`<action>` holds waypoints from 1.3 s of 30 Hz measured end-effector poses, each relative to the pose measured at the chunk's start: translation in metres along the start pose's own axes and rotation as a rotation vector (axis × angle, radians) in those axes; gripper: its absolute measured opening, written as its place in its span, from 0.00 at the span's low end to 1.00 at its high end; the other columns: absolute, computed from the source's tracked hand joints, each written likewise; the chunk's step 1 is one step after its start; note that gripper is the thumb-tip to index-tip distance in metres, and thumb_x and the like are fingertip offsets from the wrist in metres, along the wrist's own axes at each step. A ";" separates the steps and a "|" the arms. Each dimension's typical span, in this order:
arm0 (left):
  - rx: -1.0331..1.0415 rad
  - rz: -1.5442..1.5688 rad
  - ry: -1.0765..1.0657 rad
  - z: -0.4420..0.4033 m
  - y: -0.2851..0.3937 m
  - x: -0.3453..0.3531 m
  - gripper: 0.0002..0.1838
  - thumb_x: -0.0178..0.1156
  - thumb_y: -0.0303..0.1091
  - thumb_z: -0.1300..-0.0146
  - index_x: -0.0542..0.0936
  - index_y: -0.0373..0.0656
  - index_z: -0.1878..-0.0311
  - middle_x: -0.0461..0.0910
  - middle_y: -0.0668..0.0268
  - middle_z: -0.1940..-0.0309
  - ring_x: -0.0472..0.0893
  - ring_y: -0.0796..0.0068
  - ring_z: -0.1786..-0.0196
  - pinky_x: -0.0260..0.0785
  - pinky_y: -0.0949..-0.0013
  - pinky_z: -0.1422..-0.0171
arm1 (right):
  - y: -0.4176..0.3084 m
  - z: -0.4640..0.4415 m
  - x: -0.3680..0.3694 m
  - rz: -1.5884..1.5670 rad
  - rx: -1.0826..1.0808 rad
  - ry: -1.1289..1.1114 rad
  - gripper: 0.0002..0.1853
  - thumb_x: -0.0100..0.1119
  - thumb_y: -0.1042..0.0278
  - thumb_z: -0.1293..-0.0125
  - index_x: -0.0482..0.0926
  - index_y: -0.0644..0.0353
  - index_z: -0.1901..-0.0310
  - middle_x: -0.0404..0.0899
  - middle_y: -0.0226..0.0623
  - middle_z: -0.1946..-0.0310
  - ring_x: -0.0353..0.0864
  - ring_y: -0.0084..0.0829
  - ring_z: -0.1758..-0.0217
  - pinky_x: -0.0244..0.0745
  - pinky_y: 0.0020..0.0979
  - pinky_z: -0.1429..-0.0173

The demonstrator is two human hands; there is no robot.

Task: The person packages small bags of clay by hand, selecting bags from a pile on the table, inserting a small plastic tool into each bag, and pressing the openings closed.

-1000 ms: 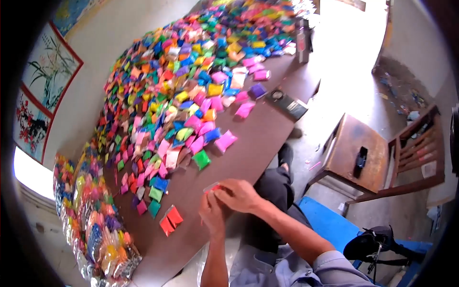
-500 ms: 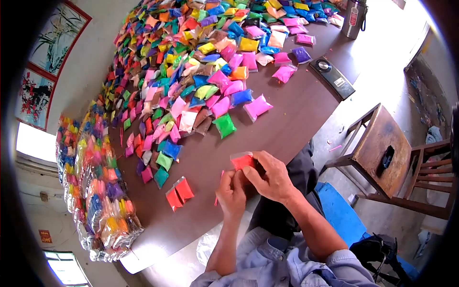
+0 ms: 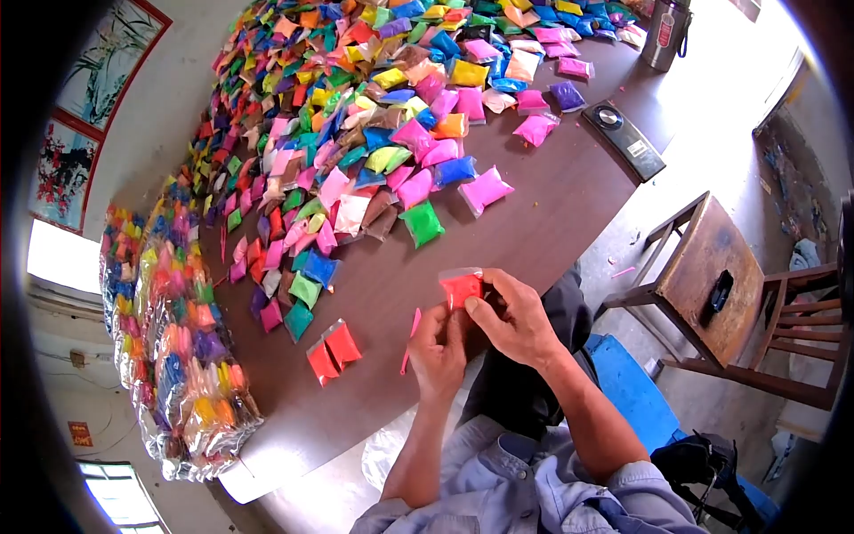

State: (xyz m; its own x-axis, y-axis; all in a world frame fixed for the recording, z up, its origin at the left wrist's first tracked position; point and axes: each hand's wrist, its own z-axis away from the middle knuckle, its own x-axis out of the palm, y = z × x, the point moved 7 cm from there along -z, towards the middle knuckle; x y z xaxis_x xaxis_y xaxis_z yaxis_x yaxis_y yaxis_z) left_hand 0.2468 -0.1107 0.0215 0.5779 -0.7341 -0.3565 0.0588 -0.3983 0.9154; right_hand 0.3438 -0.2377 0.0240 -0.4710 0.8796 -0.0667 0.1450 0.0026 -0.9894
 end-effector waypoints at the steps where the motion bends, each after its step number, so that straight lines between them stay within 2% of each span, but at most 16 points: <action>1: -0.008 0.015 0.002 0.000 -0.001 -0.001 0.09 0.63 0.27 0.25 0.83 0.33 0.47 0.86 0.64 0.64 0.81 0.81 0.61 0.74 0.74 0.56 | 0.000 0.000 -0.001 -0.001 0.001 0.000 0.17 0.65 0.70 0.29 0.80 0.67 0.43 0.83 0.46 0.61 0.84 0.35 0.62 0.79 0.33 0.55; 6: -0.050 0.067 -0.009 0.000 -0.001 0.000 0.08 0.63 0.28 0.24 0.83 0.33 0.49 0.86 0.64 0.64 0.82 0.81 0.60 0.73 0.74 0.56 | -0.001 -0.001 -0.002 -0.029 -0.013 -0.024 0.16 0.64 0.70 0.29 0.80 0.67 0.43 0.84 0.46 0.60 0.85 0.36 0.61 0.79 0.33 0.54; 9: -0.105 0.222 0.024 -0.004 0.009 0.002 0.09 0.62 0.30 0.24 0.83 0.33 0.49 0.86 0.65 0.64 0.81 0.81 0.61 0.73 0.74 0.57 | 0.002 -0.001 0.001 -0.028 -0.012 -0.062 0.15 0.64 0.71 0.29 0.80 0.65 0.43 0.84 0.46 0.60 0.85 0.38 0.61 0.79 0.34 0.54; 11: -0.081 0.112 0.059 -0.004 0.011 0.000 0.13 0.61 0.37 0.22 0.82 0.34 0.51 0.84 0.69 0.65 0.77 0.83 0.62 0.71 0.73 0.57 | -0.002 0.000 0.001 0.015 -0.032 -0.067 0.15 0.64 0.70 0.29 0.81 0.65 0.43 0.84 0.47 0.60 0.85 0.38 0.61 0.79 0.34 0.54; 14: -0.061 0.038 0.036 -0.002 0.002 -0.002 0.09 0.63 0.32 0.23 0.82 0.34 0.51 0.85 0.66 0.65 0.80 0.82 0.64 0.72 0.75 0.59 | -0.011 0.001 0.000 0.065 -0.011 -0.093 0.14 0.63 0.69 0.28 0.81 0.65 0.44 0.84 0.48 0.60 0.85 0.41 0.61 0.79 0.35 0.55; 19: -0.025 0.023 0.056 -0.002 -0.002 -0.004 0.09 0.63 0.33 0.23 0.82 0.35 0.52 0.84 0.67 0.65 0.78 0.83 0.65 0.71 0.75 0.60 | -0.007 0.000 0.002 0.052 0.010 -0.078 0.14 0.62 0.66 0.27 0.81 0.65 0.47 0.84 0.50 0.61 0.84 0.46 0.62 0.79 0.38 0.55; 21: -0.017 0.029 0.060 -0.002 0.001 -0.005 0.09 0.63 0.34 0.23 0.82 0.35 0.52 0.84 0.67 0.65 0.78 0.84 0.65 0.70 0.74 0.61 | -0.003 -0.001 0.003 0.088 -0.004 -0.083 0.14 0.62 0.66 0.27 0.81 0.65 0.46 0.83 0.46 0.63 0.83 0.37 0.63 0.78 0.34 0.58; 23: -0.058 0.133 0.052 -0.003 0.007 -0.003 0.10 0.62 0.35 0.22 0.83 0.36 0.52 0.84 0.69 0.64 0.77 0.84 0.65 0.70 0.74 0.61 | 0.001 0.000 0.004 0.097 -0.019 -0.092 0.14 0.62 0.66 0.27 0.81 0.65 0.46 0.83 0.46 0.63 0.83 0.37 0.63 0.78 0.34 0.58; 27: -0.026 0.111 0.061 -0.006 0.015 -0.002 0.11 0.62 0.36 0.22 0.83 0.36 0.52 0.84 0.70 0.65 0.76 0.84 0.65 0.69 0.74 0.61 | -0.002 0.001 0.004 0.079 -0.024 -0.128 0.13 0.62 0.67 0.27 0.82 0.65 0.48 0.82 0.46 0.64 0.83 0.38 0.63 0.78 0.34 0.58; 28: -0.022 0.082 0.073 -0.005 0.014 -0.003 0.10 0.62 0.36 0.22 0.83 0.37 0.54 0.82 0.71 0.67 0.75 0.84 0.66 0.68 0.74 0.62 | -0.005 0.001 0.003 0.079 -0.022 -0.127 0.13 0.62 0.67 0.27 0.82 0.65 0.48 0.82 0.46 0.64 0.83 0.38 0.63 0.78 0.34 0.58; 30: -0.018 0.052 0.085 -0.006 0.009 -0.004 0.10 0.62 0.35 0.22 0.82 0.37 0.56 0.81 0.71 0.69 0.74 0.84 0.66 0.67 0.73 0.63 | -0.010 0.000 0.003 0.074 0.019 -0.132 0.11 0.60 0.65 0.27 0.81 0.66 0.54 0.82 0.51 0.65 0.84 0.46 0.64 0.77 0.39 0.59; 32: 0.053 -0.009 0.107 -0.005 0.007 -0.007 0.11 0.63 0.35 0.23 0.80 0.37 0.61 0.78 0.72 0.73 0.72 0.84 0.68 0.65 0.72 0.65 | -0.010 -0.001 0.004 0.083 0.018 -0.134 0.11 0.60 0.65 0.27 0.82 0.66 0.54 0.82 0.51 0.65 0.84 0.45 0.64 0.78 0.39 0.59; 35: 0.039 -0.014 0.111 -0.004 0.009 -0.008 0.13 0.63 0.35 0.23 0.78 0.38 0.64 0.75 0.71 0.75 0.70 0.83 0.70 0.64 0.71 0.66 | -0.008 -0.001 0.005 0.094 -0.014 -0.109 0.12 0.60 0.65 0.26 0.83 0.66 0.53 0.83 0.51 0.64 0.85 0.44 0.64 0.79 0.38 0.58; 39: 0.013 0.045 0.088 -0.004 0.005 -0.006 0.13 0.63 0.36 0.23 0.77 0.38 0.64 0.74 0.71 0.76 0.70 0.83 0.71 0.63 0.70 0.67 | -0.007 0.000 0.004 0.112 -0.019 -0.088 0.13 0.60 0.64 0.26 0.84 0.66 0.52 0.84 0.51 0.63 0.85 0.44 0.64 0.80 0.37 0.58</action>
State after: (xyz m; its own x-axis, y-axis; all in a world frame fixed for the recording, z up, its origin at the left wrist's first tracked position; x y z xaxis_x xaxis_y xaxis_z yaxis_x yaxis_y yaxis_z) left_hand 0.2464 -0.1060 0.0291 0.6489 -0.7005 -0.2969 0.0208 -0.3737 0.9273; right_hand 0.3407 -0.2340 0.0311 -0.5256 0.8296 -0.1886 0.2171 -0.0836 -0.9726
